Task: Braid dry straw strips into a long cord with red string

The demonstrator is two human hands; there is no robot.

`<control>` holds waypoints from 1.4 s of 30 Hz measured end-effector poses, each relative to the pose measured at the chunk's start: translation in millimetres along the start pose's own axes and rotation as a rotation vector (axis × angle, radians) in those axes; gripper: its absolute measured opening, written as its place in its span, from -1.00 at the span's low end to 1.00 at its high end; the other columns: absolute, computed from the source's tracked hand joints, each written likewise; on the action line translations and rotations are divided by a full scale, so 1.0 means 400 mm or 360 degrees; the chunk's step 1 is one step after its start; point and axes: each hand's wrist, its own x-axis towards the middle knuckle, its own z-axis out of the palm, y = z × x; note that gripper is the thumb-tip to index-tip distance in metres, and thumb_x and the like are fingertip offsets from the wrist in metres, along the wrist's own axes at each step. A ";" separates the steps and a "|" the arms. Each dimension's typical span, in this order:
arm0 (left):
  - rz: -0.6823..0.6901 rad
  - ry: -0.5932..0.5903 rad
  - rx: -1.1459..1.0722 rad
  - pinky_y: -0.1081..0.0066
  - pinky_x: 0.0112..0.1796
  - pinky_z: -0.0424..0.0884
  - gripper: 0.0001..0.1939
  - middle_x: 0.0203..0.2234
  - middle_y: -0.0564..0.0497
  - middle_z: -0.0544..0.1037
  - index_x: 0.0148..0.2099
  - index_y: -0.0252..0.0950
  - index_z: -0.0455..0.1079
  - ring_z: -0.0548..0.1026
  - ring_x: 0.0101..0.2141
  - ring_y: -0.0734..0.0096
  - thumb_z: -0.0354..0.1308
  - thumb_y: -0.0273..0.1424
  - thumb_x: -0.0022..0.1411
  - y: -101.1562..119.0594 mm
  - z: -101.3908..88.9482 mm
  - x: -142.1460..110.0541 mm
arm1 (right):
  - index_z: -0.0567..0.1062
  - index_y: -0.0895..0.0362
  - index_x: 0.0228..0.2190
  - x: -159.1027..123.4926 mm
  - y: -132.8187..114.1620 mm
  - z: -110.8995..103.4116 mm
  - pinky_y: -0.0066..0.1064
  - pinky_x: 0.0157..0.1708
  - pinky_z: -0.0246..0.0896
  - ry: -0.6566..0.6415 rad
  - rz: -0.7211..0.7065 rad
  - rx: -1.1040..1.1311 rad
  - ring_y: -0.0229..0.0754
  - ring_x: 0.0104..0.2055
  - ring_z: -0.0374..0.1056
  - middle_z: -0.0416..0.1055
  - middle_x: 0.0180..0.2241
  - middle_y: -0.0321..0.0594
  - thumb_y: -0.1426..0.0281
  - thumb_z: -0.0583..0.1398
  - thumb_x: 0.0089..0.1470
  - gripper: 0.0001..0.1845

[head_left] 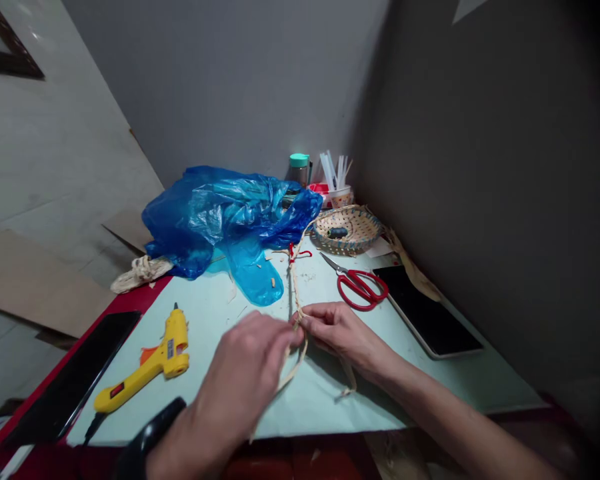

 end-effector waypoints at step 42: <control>-0.0629 -0.0227 -0.1460 0.50 -0.66 -0.16 -0.80 -0.74 0.18 0.17 -0.41 -0.39 0.43 -0.03 -0.71 0.68 0.06 -0.37 0.13 -0.065 0.094 0.055 | 0.41 0.14 -0.37 -0.106 -0.010 0.102 -0.38 -0.58 -0.12 0.0602 -0.0452 -0.2445 -0.22 -0.53 0.24 0.35 -0.46 -0.24 0.60 0.08 0.05 -0.84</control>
